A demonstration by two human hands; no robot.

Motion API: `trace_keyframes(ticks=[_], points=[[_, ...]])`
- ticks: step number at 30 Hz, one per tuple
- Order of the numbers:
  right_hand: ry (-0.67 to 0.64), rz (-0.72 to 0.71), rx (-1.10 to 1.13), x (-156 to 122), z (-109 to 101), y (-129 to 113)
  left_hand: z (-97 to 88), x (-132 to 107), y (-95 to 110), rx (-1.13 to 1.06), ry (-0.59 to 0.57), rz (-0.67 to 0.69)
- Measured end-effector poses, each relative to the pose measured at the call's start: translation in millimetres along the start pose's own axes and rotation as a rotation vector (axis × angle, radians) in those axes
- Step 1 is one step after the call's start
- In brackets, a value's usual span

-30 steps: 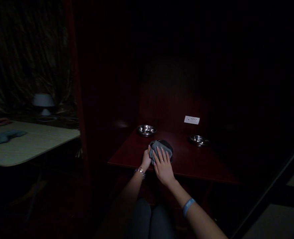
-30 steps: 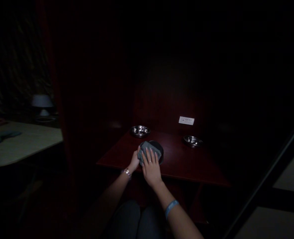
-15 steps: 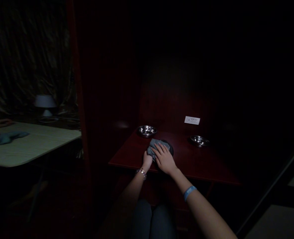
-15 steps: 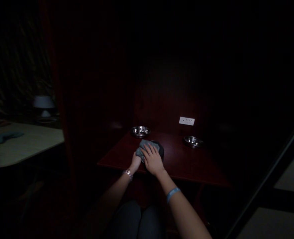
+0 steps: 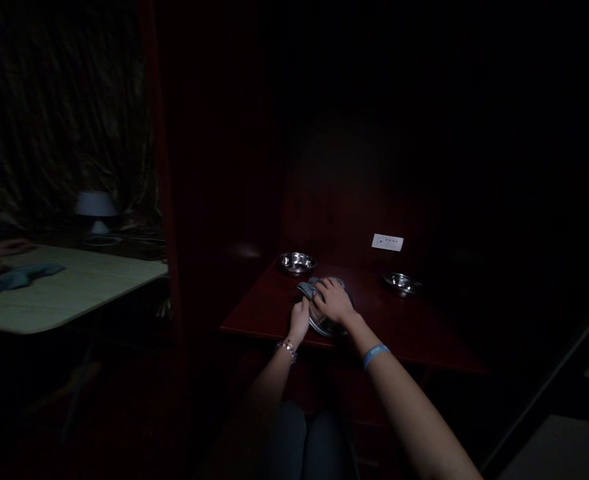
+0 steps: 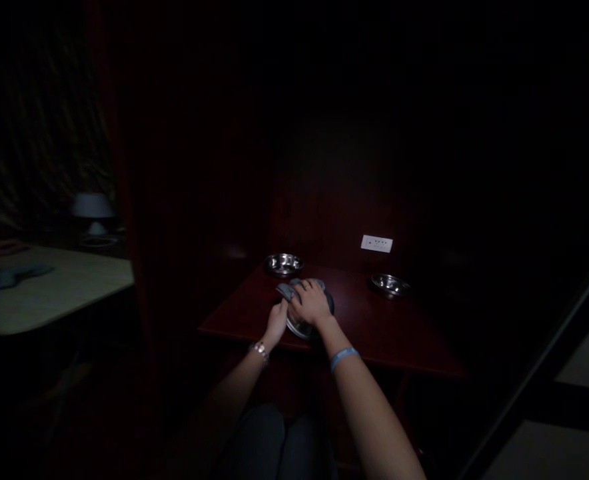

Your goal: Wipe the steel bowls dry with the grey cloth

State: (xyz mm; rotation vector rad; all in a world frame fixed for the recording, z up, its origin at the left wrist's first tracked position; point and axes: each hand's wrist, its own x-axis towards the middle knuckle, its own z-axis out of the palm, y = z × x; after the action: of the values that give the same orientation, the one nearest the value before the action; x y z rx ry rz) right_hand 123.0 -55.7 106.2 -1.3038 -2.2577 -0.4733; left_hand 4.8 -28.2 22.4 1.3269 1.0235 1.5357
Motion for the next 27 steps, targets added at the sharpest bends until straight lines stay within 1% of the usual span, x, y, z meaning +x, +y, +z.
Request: trace_keyframes(ticks=[4, 8, 16, 19, 24, 26, 27], points=[[0.009, 0.069, -0.009, 2, 3, 11, 1.5, -1, -1, 0.029, -0.010, -0.016], [0.007, 0.120, -0.003, 1, 5, 19, 1.7, -2, 3, 0.036, -0.012, -0.017], [0.025, 0.272, 0.062, -6, 7, 29, 0.8, -4, 6, 0.043, -0.003, -0.028], [0.057, 0.342, 0.145, -11, 11, 35, 0.9, -4, 6, 0.040, 0.005, -0.035], [0.123, 0.559, 0.386, -28, 24, 52, 0.6, -4, 6, 0.039, -0.004, -0.045], [0.186, 0.579, 0.473, -35, 29, 55, 0.7, -3, 6, 0.053, 0.015, -0.047], [0.232, 0.551, 0.481, -39, 31, 55, 0.8, -3, 6, 0.056, 0.026, -0.049]])
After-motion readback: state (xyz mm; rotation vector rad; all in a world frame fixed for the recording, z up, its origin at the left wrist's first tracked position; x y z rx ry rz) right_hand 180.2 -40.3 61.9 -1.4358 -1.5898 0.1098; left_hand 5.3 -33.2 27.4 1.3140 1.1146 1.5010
